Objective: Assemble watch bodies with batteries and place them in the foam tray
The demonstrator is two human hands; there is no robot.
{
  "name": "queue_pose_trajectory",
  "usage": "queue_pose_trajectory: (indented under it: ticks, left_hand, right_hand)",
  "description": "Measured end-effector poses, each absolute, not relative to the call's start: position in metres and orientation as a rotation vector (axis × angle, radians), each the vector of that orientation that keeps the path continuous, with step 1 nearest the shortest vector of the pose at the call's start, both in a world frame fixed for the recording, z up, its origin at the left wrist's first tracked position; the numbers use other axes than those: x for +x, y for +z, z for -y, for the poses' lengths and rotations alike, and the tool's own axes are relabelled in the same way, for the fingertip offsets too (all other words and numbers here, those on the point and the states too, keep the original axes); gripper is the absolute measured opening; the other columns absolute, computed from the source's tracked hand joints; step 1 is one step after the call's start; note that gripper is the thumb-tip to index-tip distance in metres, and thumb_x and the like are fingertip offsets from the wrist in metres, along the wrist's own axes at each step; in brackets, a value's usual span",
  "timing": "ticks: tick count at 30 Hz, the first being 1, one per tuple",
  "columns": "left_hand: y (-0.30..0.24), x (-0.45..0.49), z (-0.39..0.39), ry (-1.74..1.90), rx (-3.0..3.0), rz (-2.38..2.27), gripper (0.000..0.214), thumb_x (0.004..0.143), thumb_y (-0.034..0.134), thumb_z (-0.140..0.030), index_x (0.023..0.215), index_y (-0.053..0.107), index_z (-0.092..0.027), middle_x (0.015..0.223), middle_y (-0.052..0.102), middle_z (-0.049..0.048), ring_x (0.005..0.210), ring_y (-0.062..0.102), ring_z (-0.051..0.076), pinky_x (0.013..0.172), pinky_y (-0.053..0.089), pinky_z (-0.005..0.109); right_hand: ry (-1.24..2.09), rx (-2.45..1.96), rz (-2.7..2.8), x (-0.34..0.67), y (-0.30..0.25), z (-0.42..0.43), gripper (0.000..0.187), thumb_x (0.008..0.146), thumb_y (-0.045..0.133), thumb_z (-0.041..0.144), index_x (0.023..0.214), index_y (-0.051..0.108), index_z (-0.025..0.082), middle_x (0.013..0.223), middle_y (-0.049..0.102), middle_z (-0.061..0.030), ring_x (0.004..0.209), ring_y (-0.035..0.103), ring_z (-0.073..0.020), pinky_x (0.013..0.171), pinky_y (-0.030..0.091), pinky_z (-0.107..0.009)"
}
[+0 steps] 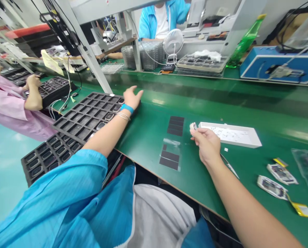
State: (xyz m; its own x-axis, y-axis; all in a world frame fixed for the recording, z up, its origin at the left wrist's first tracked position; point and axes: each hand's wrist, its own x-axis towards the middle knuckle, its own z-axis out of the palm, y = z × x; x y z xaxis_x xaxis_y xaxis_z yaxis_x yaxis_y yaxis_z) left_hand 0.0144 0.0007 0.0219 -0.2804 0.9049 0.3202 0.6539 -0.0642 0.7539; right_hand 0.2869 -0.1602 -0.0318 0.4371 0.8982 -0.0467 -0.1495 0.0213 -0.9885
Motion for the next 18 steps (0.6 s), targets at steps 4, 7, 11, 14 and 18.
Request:
queue_pose_trajectory:
  ticks: [4, 7, 11, 14, 18]
  left_hand:
    - [0.004, 0.099, 0.048, 0.92, 1.351, -0.932, 0.048, 0.09, 0.072, -0.039, 0.134, 0.064, -0.021, 0.133, 0.069, 0.0115, 0.123, 0.065, 0.026, 0.107, 0.048, 0.043]
    - [-0.021, 0.131, 0.078, 0.69, 1.102, -0.516, 0.045, 0.083, 0.08, -0.036, 0.126, 0.07, -0.026, 0.134, 0.07, 0.0085, 0.12, 0.067, 0.024, 0.109, 0.048, 0.048]
    - [-0.043, 0.132, 0.087, 0.639, 0.928, -0.456, 0.038, 0.073, 0.088, -0.024, 0.11, 0.078, -0.024, 0.114, 0.077, 0.0067, 0.102, 0.071, 0.018, 0.112, 0.046, 0.05]
    - [-0.047, 0.125, 0.085, 0.634, 0.888, -0.5, 0.035, 0.075, 0.086, -0.02, 0.109, 0.078, -0.023, 0.11, 0.078, 0.0059, 0.098, 0.072, 0.016, 0.115, 0.044, 0.049]
    - [-0.043, 0.12, 0.085, 0.7, 0.888, -0.495, 0.033, 0.078, 0.085, -0.027, 0.111, 0.078, -0.023, 0.109, 0.078, 0.0062, 0.103, 0.073, 0.019, 0.113, 0.047, 0.045]
  right_hand:
    - [0.865, -1.303, 0.788, 0.284, -0.015, 0.155, 0.046, 0.041, 0.089, 0.039, 0.072, 0.061, 0.02, 0.05, 0.055, 0.0066, 0.046, 0.042, -0.0076, 0.053, 0.04, -0.027]
    - [0.803, -1.385, 0.862, 0.281, -0.012, 0.153, 0.053, 0.041, 0.09, 0.05, 0.074, 0.062, 0.018, 0.055, 0.057, 0.0047, 0.051, 0.048, -0.0099, 0.052, 0.037, -0.025]
    - [0.693, -1.53, 1.035, 0.275, -0.025, 0.155, 0.056, 0.05, 0.085, 0.062, 0.079, 0.067, 0.017, 0.051, 0.051, 0.0069, 0.049, 0.04, -0.0093, 0.051, 0.031, -0.024]
    - [0.616, -1.585, 1.168, 0.272, -0.035, 0.16, 0.053, 0.062, 0.08, 0.062, 0.09, 0.07, 0.017, 0.049, 0.045, 0.0085, 0.048, 0.039, -0.0105, 0.052, 0.033, -0.025]
    - [0.511, -1.454, 1.294, 0.272, -0.04, 0.163, 0.052, 0.066, 0.081, 0.057, 0.102, 0.073, 0.02, 0.095, 0.067, -0.0061, 0.078, 0.062, -0.0187, 0.062, 0.05, -0.03]
